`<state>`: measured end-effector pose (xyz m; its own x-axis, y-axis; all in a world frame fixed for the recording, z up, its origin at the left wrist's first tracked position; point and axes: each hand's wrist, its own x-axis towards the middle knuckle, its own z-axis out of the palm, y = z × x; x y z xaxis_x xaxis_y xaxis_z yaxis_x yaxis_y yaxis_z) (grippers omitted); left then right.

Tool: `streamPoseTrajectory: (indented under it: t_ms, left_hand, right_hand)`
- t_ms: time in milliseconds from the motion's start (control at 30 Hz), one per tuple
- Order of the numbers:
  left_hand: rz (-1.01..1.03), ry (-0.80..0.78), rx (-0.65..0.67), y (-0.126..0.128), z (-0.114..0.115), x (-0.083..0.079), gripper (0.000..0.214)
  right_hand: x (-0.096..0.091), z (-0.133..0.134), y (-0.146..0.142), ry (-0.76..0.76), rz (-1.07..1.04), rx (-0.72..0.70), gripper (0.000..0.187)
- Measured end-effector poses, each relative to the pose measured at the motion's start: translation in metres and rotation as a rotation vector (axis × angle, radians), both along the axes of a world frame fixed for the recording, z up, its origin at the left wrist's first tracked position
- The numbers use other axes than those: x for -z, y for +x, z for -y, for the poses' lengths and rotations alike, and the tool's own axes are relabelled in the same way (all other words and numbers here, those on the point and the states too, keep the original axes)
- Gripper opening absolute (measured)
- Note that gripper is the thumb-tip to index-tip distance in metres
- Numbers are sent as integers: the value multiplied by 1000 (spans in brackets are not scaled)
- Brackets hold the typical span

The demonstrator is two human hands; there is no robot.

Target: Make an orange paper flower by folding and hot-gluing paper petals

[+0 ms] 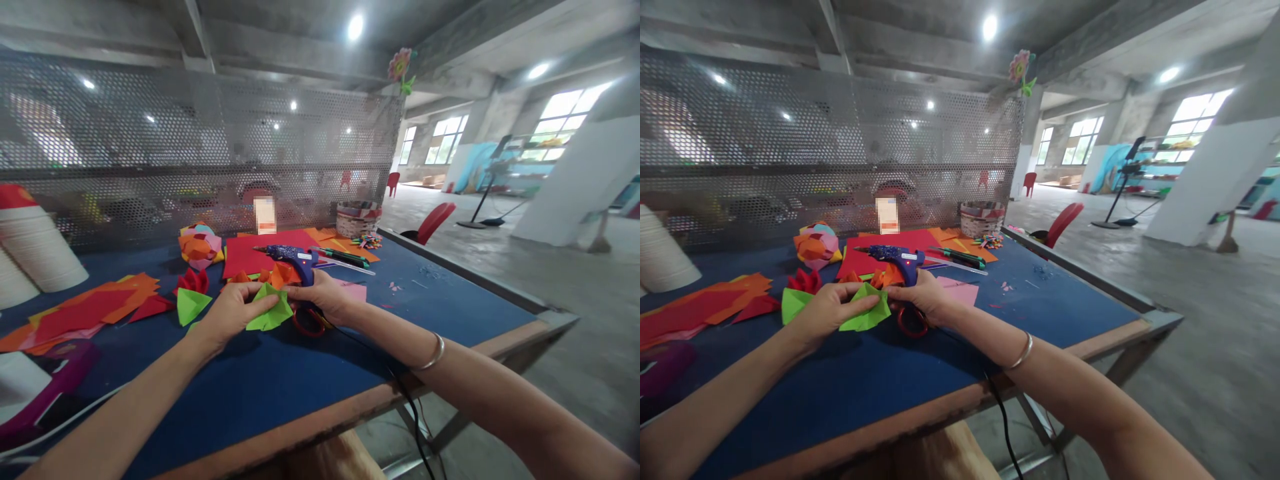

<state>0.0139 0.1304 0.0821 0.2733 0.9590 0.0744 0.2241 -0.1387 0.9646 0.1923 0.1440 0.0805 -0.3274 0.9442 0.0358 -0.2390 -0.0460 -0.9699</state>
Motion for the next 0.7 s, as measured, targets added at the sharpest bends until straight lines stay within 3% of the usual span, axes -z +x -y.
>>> streamPoseTrajectory:
  t_ms: [300, 500, 700]
  left_hand:
    - [40, -34, -7, -1, 0, 2, 39]
    - [20, -44, -40, -1, -3, 6, 37]
    - [20, -81, -63, 1, -2, 5, 36]
  right_hand:
    - [8, -1, 0, 139, 42, -29, 45]
    - [15, -8, 5, 468, 420, 181, 41]
    - [14, -7, 4, 512, 650, 259, 41]
